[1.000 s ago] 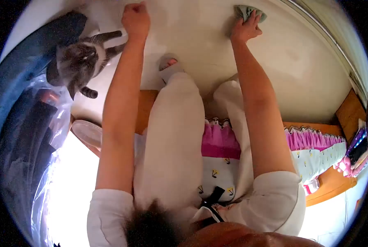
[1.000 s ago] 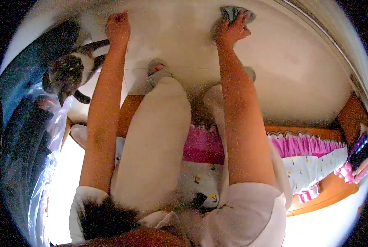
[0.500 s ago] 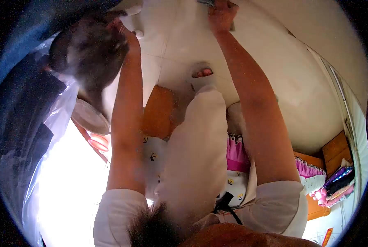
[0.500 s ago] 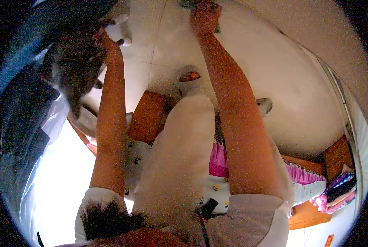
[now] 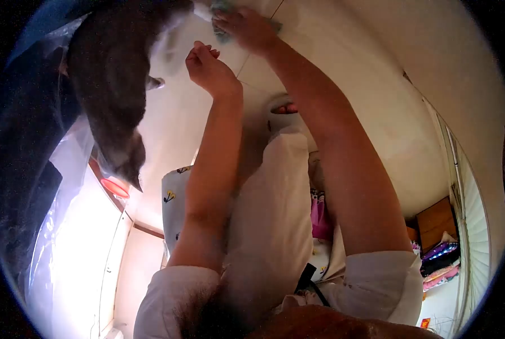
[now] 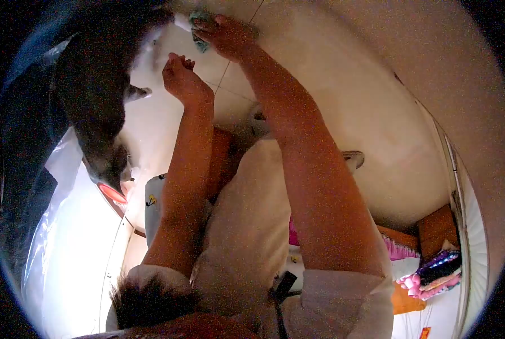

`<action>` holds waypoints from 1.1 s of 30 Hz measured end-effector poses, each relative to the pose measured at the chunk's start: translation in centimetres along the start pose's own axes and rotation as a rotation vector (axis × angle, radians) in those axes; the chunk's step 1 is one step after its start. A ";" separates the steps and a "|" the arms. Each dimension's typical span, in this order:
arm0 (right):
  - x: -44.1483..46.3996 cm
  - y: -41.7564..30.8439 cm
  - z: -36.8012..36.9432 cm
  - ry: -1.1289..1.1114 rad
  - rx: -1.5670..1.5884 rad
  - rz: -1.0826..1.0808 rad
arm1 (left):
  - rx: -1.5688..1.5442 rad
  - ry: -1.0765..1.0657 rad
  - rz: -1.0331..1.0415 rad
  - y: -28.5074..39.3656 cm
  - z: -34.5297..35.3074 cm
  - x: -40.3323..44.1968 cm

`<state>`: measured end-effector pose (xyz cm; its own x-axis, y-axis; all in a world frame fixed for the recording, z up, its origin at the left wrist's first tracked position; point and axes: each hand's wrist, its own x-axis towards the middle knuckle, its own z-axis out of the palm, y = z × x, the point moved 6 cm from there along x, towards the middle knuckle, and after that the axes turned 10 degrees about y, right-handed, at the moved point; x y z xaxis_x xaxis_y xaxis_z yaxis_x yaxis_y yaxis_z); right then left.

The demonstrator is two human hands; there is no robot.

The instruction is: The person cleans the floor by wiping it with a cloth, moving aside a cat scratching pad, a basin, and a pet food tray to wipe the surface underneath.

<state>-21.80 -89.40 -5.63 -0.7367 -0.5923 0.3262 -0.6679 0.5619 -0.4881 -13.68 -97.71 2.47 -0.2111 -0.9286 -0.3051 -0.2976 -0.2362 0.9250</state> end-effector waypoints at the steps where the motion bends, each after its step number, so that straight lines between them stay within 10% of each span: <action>1: -0.6 0.6 2.2 0.010 0.025 -0.017 | -0.026 -0.002 -0.055 -0.5 -0.3 0.1; 7: 1.8 9.2 -2.9 0.077 -0.439 0.400 | -0.025 0.050 -0.239 -2.5 -2.7 0.6; 13: 5.0 4.3 5.3 0.176 -0.177 -0.144 | 0.021 0.104 -0.369 -5.3 -4.6 -0.8; 16: 0.0 -4.1 8.2 -0.237 0.090 -0.122 | 0.068 0.296 -0.406 -7.6 -7.2 0.4; 19: -2.1 -6.0 6.7 -0.168 0.227 -0.160 | 0.053 0.477 -0.468 -8.9 -9.2 1.6; 24: -6.3 4.5 -5.8 0.442 0.243 0.404 | 0.083 0.366 -0.357 -8.4 -8.6 1.1; 29: -15.2 10.6 -7.3 0.499 0.016 0.700 | 0.042 0.256 -0.296 -10.1 -9.0 0.9; 33: -11.0 -0.3 -1.2 0.051 -0.069 0.303 | 0.042 0.239 -0.262 -9.8 -9.3 0.1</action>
<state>-13.61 -82.34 -8.06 -0.9063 -0.3633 0.2157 -0.4218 0.7474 -0.5134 -2.11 -98.12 -4.47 0.0994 -0.8798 -0.4649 -0.3515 -0.4682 0.8107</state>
